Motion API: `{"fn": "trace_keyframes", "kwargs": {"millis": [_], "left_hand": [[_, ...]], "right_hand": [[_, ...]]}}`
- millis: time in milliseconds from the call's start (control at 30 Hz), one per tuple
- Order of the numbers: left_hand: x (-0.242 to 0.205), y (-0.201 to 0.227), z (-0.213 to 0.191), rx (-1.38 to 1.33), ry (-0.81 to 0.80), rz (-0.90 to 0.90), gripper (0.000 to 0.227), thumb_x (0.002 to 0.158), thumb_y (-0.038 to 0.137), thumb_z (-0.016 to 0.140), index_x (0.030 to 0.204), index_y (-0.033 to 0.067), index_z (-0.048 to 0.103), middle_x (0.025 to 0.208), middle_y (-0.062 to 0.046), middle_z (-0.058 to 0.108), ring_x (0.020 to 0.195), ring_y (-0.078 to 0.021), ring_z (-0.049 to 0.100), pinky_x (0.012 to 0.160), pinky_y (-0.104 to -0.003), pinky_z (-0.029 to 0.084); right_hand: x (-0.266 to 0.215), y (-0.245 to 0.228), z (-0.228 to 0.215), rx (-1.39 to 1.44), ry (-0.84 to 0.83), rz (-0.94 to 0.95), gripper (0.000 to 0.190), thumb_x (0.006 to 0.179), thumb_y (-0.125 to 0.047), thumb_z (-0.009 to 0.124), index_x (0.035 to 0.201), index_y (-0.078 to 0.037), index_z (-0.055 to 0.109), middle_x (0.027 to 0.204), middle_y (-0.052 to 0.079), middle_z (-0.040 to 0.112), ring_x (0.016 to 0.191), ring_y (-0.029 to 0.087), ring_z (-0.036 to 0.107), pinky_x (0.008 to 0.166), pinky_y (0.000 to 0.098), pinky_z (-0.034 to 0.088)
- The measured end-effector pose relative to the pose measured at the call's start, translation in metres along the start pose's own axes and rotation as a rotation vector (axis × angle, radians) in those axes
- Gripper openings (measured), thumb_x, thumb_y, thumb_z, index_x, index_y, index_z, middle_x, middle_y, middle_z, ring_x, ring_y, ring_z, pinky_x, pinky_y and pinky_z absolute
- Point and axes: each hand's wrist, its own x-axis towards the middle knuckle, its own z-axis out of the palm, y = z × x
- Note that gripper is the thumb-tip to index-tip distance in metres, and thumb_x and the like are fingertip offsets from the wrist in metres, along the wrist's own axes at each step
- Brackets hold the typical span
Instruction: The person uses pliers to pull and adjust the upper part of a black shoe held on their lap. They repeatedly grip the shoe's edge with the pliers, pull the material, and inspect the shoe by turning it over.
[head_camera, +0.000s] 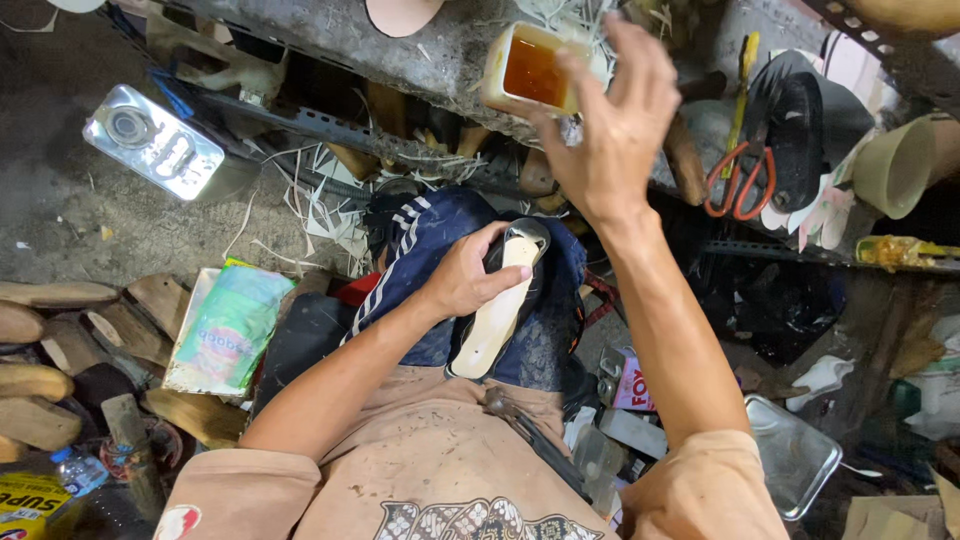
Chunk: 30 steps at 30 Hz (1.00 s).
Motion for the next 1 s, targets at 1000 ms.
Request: {"fn": "trace_keyframes", "kwargs": {"millis": [1000], "left_hand": [[-0.006,-0.014,-0.002,-0.439,-0.127,0.126,0.072,0.104,0.06,0.027,0.144,0.0059,0.054,0.107,-0.011,0.071,0.105,-0.0182,0.06,0.1,-0.039,0.05]], "right_hand": [[-0.157,-0.087,-0.051,0.632,-0.24,0.32,0.041,0.097,-0.039,0.063,0.133,-0.018,0.068,0.165,0.023,0.024,0.154,0.047,0.016,0.123,0.063,0.014]]}}
